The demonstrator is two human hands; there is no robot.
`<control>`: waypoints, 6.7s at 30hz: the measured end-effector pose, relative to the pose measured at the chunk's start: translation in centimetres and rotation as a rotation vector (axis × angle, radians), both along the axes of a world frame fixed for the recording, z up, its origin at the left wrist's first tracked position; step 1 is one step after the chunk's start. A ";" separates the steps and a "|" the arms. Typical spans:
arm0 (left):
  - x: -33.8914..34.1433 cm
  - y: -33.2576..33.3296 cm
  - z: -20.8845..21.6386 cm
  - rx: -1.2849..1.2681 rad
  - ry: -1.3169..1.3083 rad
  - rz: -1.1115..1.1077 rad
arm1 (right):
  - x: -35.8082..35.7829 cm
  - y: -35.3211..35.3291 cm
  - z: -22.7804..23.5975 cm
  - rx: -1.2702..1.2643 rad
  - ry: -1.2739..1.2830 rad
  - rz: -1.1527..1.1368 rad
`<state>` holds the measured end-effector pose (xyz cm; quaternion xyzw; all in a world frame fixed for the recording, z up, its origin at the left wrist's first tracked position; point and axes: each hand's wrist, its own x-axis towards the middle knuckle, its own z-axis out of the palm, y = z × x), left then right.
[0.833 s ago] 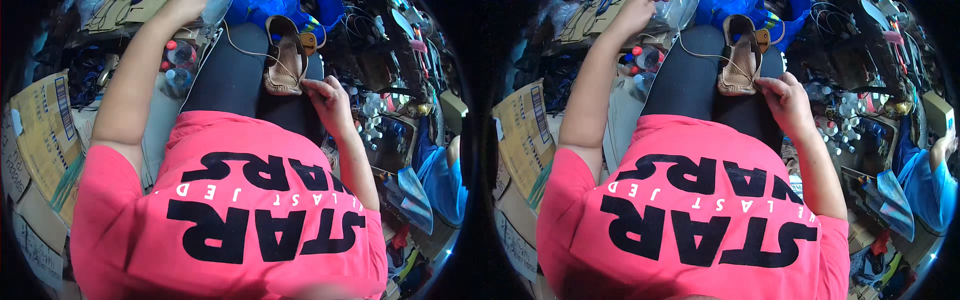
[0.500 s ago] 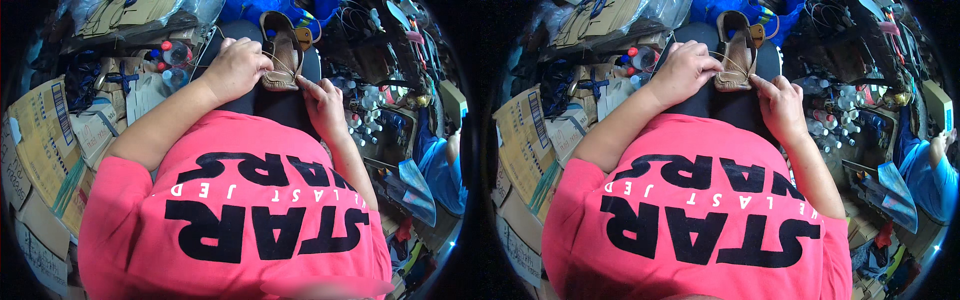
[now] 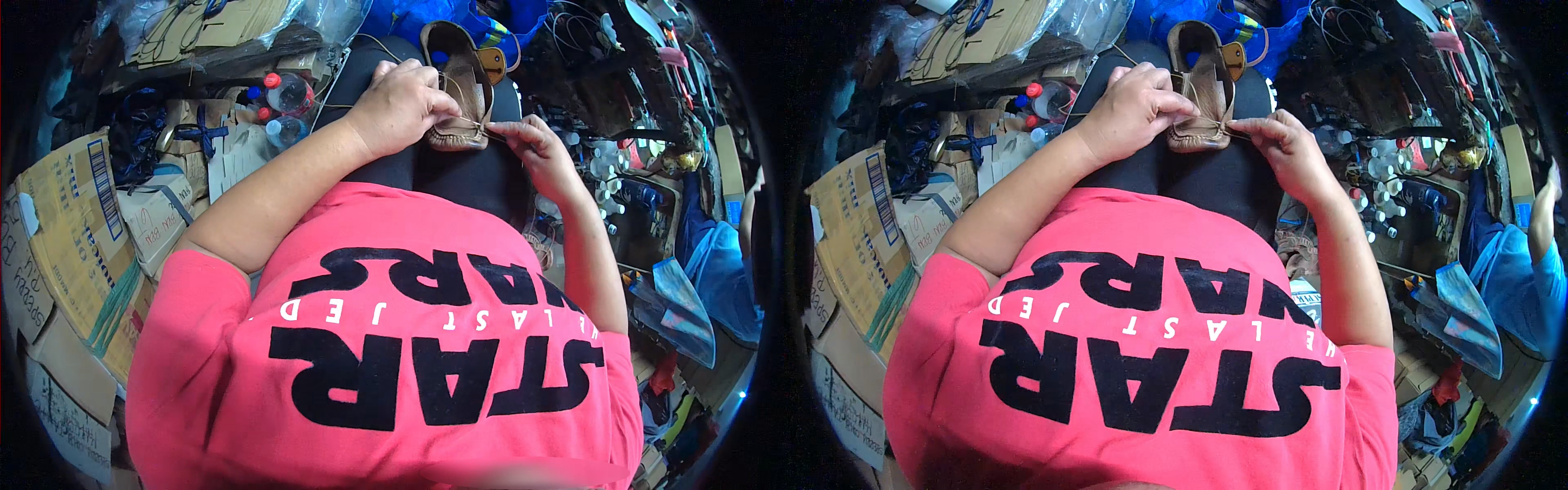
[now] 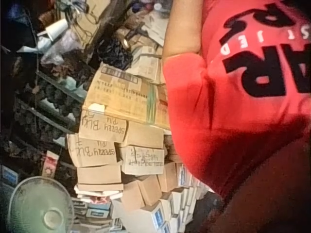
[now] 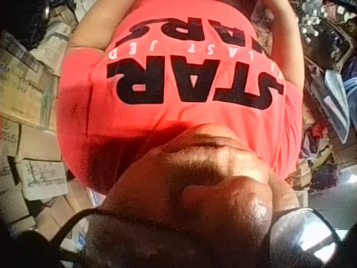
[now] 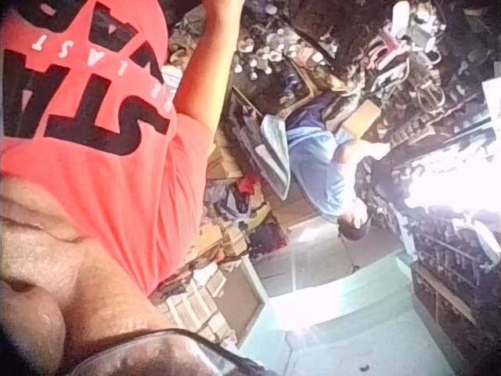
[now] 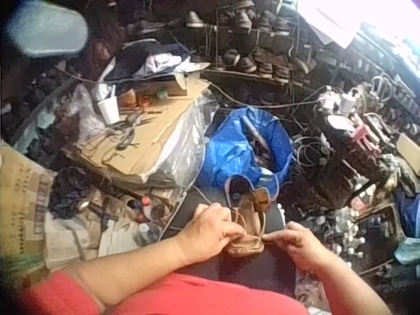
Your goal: Hand stitching the upper of a moccasin-style shoe using thread and a needle.
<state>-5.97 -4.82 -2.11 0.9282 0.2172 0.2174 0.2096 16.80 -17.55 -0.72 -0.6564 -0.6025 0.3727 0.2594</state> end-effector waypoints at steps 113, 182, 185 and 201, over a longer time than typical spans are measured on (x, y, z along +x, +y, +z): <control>-1.8 -0.1 10.0 -0.607 -0.501 -0.268 | 2.3 3.9 4.3 0.273 0.862 -0.284; 5.0 4.3 -0.3 -0.446 0.257 -0.399 | -3.5 3.6 2.6 0.137 -0.445 0.263; 4.0 3.3 -0.2 -0.263 -0.014 -0.361 | -2.2 3.4 1.8 0.200 -0.298 0.236; -5.4 4.9 4.3 -0.439 0.072 0.212 | 10.2 -5.3 2.8 -0.293 0.387 -0.376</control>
